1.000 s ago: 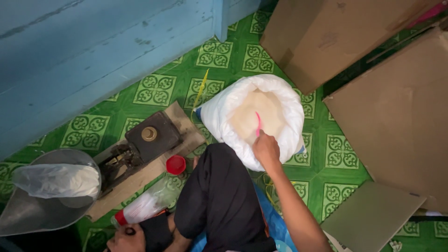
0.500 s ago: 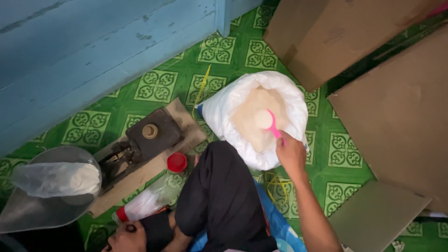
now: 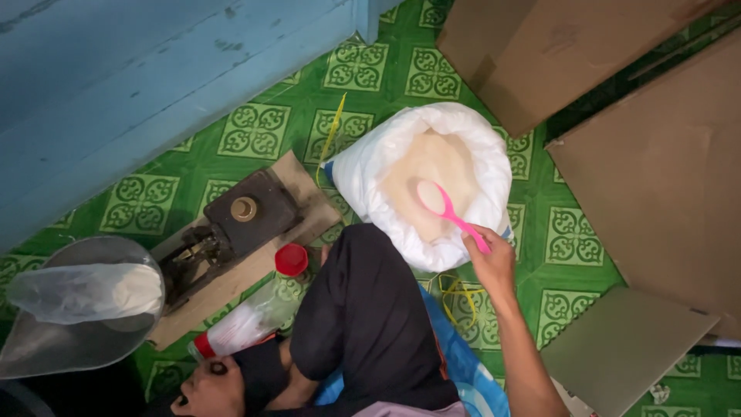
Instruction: Scoop white powder from a large sack into a smaller container using a pink scoop
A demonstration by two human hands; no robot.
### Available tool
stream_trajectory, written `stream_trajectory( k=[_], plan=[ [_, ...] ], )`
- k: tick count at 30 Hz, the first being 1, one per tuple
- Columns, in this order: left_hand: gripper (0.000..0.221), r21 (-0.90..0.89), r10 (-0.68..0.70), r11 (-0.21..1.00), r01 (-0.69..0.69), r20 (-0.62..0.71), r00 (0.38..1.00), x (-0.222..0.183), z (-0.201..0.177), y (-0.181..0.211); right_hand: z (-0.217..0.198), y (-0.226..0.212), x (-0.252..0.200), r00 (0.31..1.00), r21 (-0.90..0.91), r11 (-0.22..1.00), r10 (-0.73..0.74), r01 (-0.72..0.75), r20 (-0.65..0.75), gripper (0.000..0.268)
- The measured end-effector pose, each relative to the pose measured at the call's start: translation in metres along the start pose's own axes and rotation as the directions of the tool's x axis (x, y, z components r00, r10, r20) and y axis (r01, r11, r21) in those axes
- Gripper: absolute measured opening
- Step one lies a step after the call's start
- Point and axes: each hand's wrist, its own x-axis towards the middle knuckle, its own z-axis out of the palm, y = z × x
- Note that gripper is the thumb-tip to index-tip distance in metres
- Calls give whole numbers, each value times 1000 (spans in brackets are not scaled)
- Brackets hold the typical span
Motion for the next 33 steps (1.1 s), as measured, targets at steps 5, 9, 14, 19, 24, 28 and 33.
stream_trajectory(
  k=[5,9,14,19,24,28,33],
  plan=[
    [16,-15,6,1000,-7,-67,998,1,-1,0,0,-14,-4,997,-2,998,60,-60,46,34],
    [17,-4,21,1000,-21,-45,999,2,-3,-1,2,-11,-3,994,54,996,71,-75,79,34],
    [17,7,13,1000,-13,-49,999,1,-2,1,4,-2,2,995,21,998,53,-55,90,33],
    [18,23,32,999,-31,-79,996,6,-12,4,1,-11,0,991,27,996,83,-86,105,31],
    [17,24,24,999,-23,-52,998,2,-5,1,-1,-5,1,995,1,999,39,-39,95,31],
    [12,21,39,999,-37,-113,993,8,-13,4,-1,-9,-4,998,-77,995,-65,66,20,33],
    [15,30,46,999,-43,-106,993,6,-11,3,5,7,-5,986,-139,977,-167,162,-27,36]
  ],
)
